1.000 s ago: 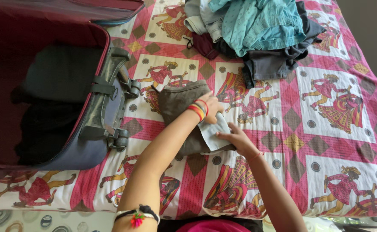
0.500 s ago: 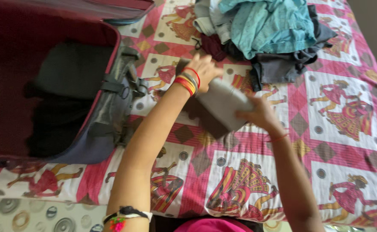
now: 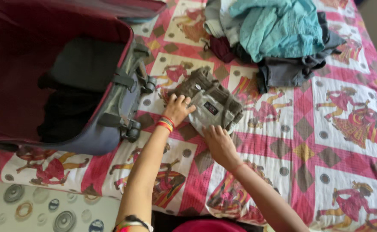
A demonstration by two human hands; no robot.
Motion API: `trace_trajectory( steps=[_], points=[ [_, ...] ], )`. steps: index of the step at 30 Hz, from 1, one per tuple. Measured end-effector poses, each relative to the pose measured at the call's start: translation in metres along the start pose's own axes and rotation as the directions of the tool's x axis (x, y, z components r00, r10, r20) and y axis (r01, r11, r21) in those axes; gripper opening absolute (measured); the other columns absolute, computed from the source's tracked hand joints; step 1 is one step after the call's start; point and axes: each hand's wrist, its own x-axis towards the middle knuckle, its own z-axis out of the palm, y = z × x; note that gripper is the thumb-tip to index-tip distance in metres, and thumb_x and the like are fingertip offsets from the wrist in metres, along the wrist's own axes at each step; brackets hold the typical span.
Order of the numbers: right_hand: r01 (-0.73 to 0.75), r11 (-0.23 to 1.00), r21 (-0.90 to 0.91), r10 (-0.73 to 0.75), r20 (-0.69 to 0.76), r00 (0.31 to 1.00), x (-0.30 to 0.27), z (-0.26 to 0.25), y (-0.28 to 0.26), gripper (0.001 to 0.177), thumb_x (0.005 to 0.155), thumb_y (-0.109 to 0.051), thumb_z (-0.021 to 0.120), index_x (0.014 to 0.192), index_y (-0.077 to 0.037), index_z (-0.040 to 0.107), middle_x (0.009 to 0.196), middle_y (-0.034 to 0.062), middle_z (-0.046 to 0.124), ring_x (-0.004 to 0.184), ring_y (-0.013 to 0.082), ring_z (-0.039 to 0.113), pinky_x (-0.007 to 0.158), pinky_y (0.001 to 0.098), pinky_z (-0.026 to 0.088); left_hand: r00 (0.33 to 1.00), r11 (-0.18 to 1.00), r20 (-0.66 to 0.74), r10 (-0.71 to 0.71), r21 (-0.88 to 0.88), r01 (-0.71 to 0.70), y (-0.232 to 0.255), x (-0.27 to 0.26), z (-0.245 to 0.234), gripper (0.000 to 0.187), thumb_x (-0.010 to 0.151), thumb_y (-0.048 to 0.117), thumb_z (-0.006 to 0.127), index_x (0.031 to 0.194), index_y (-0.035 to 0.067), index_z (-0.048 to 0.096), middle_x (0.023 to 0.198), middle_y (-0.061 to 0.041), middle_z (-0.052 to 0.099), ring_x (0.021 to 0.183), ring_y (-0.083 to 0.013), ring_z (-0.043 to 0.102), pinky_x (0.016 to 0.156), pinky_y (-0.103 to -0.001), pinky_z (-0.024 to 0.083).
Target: The person folds several garments on a bed and places them into an open suitcase. Items handled include dark pants, khaki shorts, and light blue shorts. The person smooths and folds each item before packing it.
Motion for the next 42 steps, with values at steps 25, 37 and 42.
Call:
trace_trajectory(
  steps=[25, 37, 42],
  points=[
    [-0.470, 0.728, 0.498, 0.618, -0.182, 0.765, 0.060, 0.070, 0.121, 0.074, 0.086, -0.060, 0.069, 0.139, -0.008, 0.063, 0.119, 0.0235, 0.065, 0.112, 0.0455, 0.058, 0.097, 0.0533, 0.045, 0.344, -0.311, 0.688, -0.639, -0.640, 0.703, 0.067, -0.025, 0.027, 0.052, 0.099, 0.035, 0.051, 0.079, -0.009, 0.070, 0.059, -0.018, 0.071, 0.044, -0.0254, 0.071, 0.040, -0.036, 0.057],
    [-0.619, 0.418, 0.665, 0.359, 0.505, 0.785, 0.047, 0.064, 0.168, 0.064, 0.088, -0.054, 0.076, 0.114, 0.005, 0.074, 0.105, 0.0116, 0.074, 0.097, 0.0201, 0.068, 0.084, 0.0329, 0.051, 0.276, -0.184, 0.489, -0.827, -0.700, 0.690, 0.080, -0.029, 0.011, 0.049, 0.083, 0.047, 0.077, 0.070, -0.001, 0.072, 0.062, -0.012, 0.067, 0.060, -0.0300, 0.070, 0.060, -0.042, 0.050],
    [-0.410, -0.341, 0.846, 0.090, 0.464, 0.882, 0.029, 0.089, 0.139, 0.048, 0.087, -0.015, 0.073, 0.130, 0.001, 0.061, 0.113, 0.0089, 0.072, 0.096, 0.0174, 0.070, 0.087, 0.0329, 0.056, 0.385, -0.549, 0.683, -0.621, -0.729, 0.408, 0.053, -0.042, 0.019, 0.033, 0.086, 0.030, 0.077, 0.101, 0.001, 0.073, 0.092, -0.009, 0.075, 0.080, -0.0185, 0.069, 0.075, -0.034, 0.052]
  ],
)
